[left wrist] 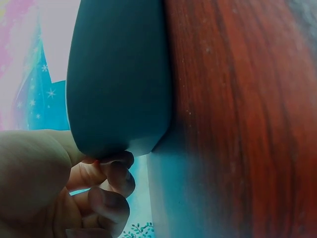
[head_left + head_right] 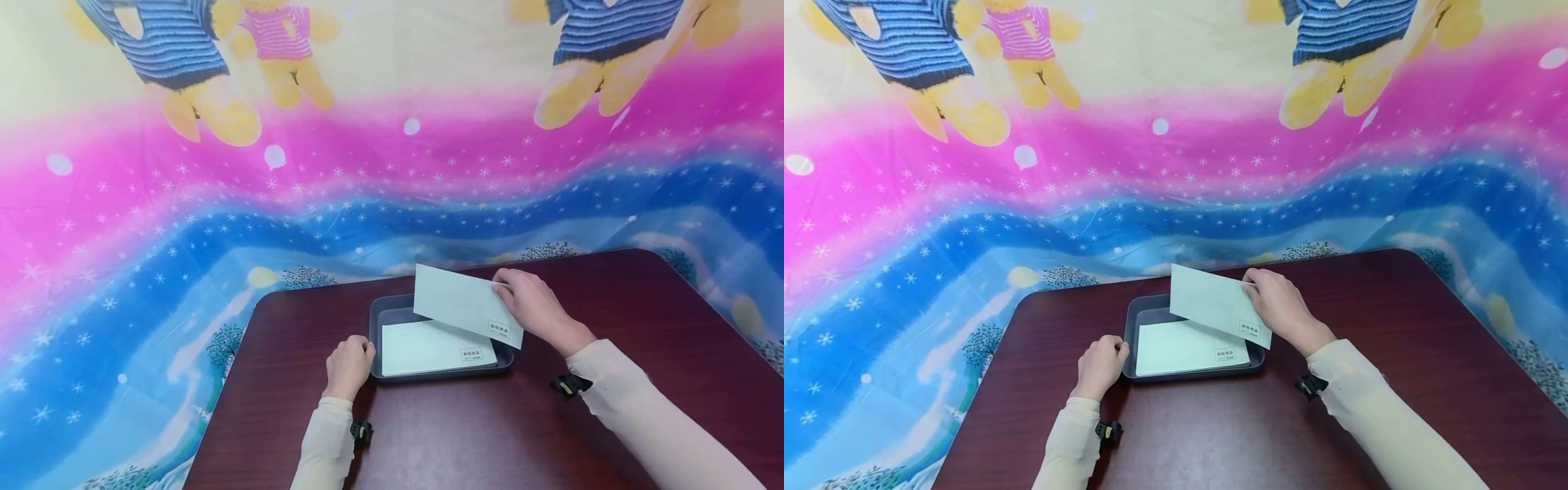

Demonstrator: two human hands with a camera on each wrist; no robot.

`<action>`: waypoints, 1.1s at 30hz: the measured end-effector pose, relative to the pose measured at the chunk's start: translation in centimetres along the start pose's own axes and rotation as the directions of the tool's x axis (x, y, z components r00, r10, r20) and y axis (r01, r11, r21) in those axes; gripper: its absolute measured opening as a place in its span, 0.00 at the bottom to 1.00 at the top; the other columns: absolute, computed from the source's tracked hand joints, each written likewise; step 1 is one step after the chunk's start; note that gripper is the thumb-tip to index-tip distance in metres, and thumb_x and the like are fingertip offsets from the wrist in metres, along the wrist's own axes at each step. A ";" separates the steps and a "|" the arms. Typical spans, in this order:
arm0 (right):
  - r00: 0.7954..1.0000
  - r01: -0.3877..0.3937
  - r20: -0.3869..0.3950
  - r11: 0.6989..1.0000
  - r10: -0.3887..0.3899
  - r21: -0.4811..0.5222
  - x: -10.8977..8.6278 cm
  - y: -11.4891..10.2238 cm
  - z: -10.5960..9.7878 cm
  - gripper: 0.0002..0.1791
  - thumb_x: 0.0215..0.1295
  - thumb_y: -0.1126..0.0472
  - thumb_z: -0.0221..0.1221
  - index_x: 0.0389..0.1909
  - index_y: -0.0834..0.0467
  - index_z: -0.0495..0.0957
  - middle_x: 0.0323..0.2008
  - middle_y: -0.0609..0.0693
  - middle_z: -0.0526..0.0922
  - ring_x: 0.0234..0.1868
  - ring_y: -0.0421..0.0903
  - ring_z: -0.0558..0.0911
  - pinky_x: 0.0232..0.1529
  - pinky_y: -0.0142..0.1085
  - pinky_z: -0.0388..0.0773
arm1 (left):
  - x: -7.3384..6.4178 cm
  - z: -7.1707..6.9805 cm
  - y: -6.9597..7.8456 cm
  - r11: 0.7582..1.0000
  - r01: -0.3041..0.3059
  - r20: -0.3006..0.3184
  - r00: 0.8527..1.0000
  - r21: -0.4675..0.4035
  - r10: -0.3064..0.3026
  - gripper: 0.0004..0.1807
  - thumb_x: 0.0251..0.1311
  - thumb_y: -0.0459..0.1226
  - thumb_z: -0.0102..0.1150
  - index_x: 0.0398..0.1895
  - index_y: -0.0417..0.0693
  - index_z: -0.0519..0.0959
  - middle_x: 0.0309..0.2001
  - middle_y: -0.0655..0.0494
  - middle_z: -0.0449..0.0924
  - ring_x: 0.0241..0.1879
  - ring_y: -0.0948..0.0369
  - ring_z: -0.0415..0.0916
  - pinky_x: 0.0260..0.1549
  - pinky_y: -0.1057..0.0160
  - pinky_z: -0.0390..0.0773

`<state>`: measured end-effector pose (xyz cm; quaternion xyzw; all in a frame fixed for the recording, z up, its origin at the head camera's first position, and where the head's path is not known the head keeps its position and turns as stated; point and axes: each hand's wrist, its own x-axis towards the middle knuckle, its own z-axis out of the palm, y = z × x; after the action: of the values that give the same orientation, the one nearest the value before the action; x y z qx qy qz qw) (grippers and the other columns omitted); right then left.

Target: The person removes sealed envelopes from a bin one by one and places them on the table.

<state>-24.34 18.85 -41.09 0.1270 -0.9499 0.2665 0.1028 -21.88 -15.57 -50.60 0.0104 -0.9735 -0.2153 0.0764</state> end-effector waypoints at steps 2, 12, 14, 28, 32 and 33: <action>1.000 0.006 -0.007 1.000 -0.006 0.001 0.0 0.3 -0.2 0.06 0.75 0.62 0.55 0.42 0.57 0.80 0.35 0.54 0.83 0.30 0.47 0.77 0.32 0.40 0.71 | 0.0 0.1 0.0 1.000 -0.005 -0.005 1.000 0.001 0.005 0.25 0.69 0.40 0.57 0.12 0.55 0.63 0.11 0.62 0.56 0.11 0.62 0.55 0.14 0.63 0.54; 0.999 -0.011 -0.033 0.999 0.012 0.032 0.1 1.4 -1.2 0.07 0.75 0.63 0.54 0.43 0.60 0.79 0.34 0.56 0.84 0.27 0.46 0.77 0.29 0.38 0.69 | 0.1 -0.1 0.3 1.000 0.000 -0.005 1.000 0.003 0.000 0.27 0.70 0.40 0.57 0.11 0.56 0.60 0.11 0.62 0.53 0.11 0.62 0.52 0.14 0.64 0.52; 0.999 -0.011 -0.041 0.999 0.012 0.032 0.1 1.6 -1.3 0.06 0.75 0.63 0.54 0.43 0.60 0.79 0.33 0.57 0.84 0.27 0.46 0.78 0.28 0.38 0.69 | 0.1 -0.1 0.4 1.000 0.002 -0.007 1.000 0.001 -0.002 0.27 0.70 0.40 0.57 0.11 0.56 0.60 0.11 0.62 0.54 0.11 0.62 0.52 0.14 0.64 0.52; 0.996 -0.043 -0.078 0.999 0.045 0.026 0.0 2.9 -2.5 0.06 0.76 0.63 0.54 0.43 0.60 0.78 0.33 0.59 0.84 0.28 0.49 0.78 0.27 0.38 0.67 | 0.4 0.0 0.5 1.000 0.017 0.000 1.000 0.002 -0.017 0.26 0.70 0.40 0.56 0.11 0.55 0.61 0.11 0.62 0.54 0.12 0.62 0.53 0.15 0.64 0.53; 0.996 -0.049 -0.076 0.998 0.051 0.025 -0.1 3.4 -2.8 0.06 0.76 0.62 0.54 0.43 0.60 0.78 0.32 0.59 0.84 0.27 0.49 0.77 0.26 0.38 0.67 | 0.4 0.1 0.5 1.000 0.021 0.003 1.000 0.003 -0.021 0.26 0.70 0.40 0.56 0.11 0.55 0.61 0.11 0.62 0.54 0.12 0.62 0.53 0.15 0.64 0.53; 0.996 -0.051 -0.076 0.998 0.052 0.026 -0.1 3.6 -2.9 0.06 0.76 0.62 0.54 0.43 0.60 0.78 0.32 0.59 0.84 0.27 0.49 0.77 0.26 0.38 0.67 | 0.4 0.1 0.5 1.000 0.021 0.002 1.000 0.003 -0.021 0.26 0.70 0.40 0.56 0.11 0.55 0.61 0.11 0.62 0.54 0.12 0.62 0.53 0.15 0.64 0.53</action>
<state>-24.97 23.34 -40.42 0.0934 -0.9450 0.2850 0.1305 -22.28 -15.09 -50.40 0.0205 -0.9738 -0.2144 0.0733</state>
